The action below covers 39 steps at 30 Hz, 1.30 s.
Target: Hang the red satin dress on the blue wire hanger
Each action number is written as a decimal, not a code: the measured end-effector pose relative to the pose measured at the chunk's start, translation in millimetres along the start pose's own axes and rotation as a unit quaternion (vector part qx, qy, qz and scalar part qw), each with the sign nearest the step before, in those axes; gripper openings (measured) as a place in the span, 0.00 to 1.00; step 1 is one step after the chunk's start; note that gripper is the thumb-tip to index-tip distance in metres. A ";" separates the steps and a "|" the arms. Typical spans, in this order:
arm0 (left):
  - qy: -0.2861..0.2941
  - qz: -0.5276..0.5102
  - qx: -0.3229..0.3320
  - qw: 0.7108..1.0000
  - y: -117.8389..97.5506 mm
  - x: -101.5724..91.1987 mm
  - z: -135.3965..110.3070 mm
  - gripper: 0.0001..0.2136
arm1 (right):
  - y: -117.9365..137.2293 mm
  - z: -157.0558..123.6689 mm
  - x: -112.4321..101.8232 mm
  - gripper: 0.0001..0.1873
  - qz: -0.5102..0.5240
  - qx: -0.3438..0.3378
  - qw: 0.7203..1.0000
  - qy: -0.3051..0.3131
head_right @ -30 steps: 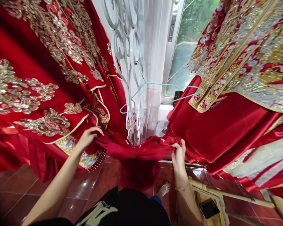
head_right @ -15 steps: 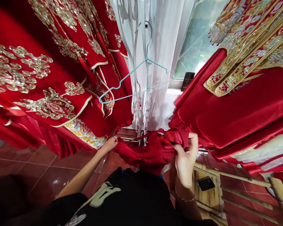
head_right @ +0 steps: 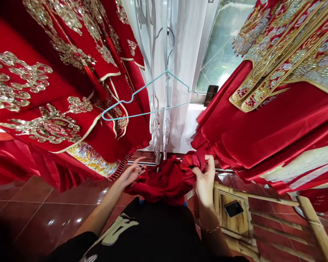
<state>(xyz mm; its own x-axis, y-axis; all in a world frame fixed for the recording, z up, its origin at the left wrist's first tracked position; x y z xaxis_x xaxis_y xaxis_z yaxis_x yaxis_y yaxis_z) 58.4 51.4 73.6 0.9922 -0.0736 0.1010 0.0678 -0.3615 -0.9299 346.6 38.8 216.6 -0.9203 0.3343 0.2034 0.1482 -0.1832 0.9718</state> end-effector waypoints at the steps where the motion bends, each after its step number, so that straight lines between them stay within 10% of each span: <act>1: 0.020 -0.066 0.025 0.997 -8.2 12.5 -7.2 0.14 | -2.4 -0.4 4.6 0.16 0.024 0.016 1.000 0.007; 4: 0.073 -0.164 0.145 0.973 -38.5 59.5 -21.5 0.22 | -10.7 -4.6 23.3 0.19 0.100 0.081 0.991 0.043; 10: 0.042 0.045 0.253 0.965 -64.9 118.6 -3.1 0.16 | -17.1 -16.2 43.4 0.21 0.147 0.147 0.973 0.105; 20: 0.149 0.210 0.347 0.902 -68.9 122.0 8.1 0.19 | -19.0 -12.5 40.8 0.17 0.141 0.155 0.970 0.119; 26: -0.034 0.162 0.362 0.917 -56.8 96.2 9.5 0.21 | -17.3 -9.6 42.3 0.18 0.140 0.171 0.967 0.126; 39: -0.212 0.052 0.259 0.941 -29.8 56.8 11.8 0.22 | -34.6 -3.0 23.4 0.15 0.084 0.155 0.973 0.147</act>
<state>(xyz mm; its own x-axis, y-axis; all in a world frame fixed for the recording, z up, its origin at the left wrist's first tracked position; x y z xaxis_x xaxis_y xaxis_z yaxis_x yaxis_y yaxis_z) 114.0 68.9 102.9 0.9412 0.3342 -0.0489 -0.0997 0.1367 -0.9856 318.8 50.2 187.4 -0.9305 0.0354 0.3645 0.3662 0.0901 0.9262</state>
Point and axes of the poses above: each hand's wrist, its own z-axis towards the middle knuckle, its own x-axis out of the palm, y = z × x, the point moved 6 cm from there along z, towards the middle knuckle
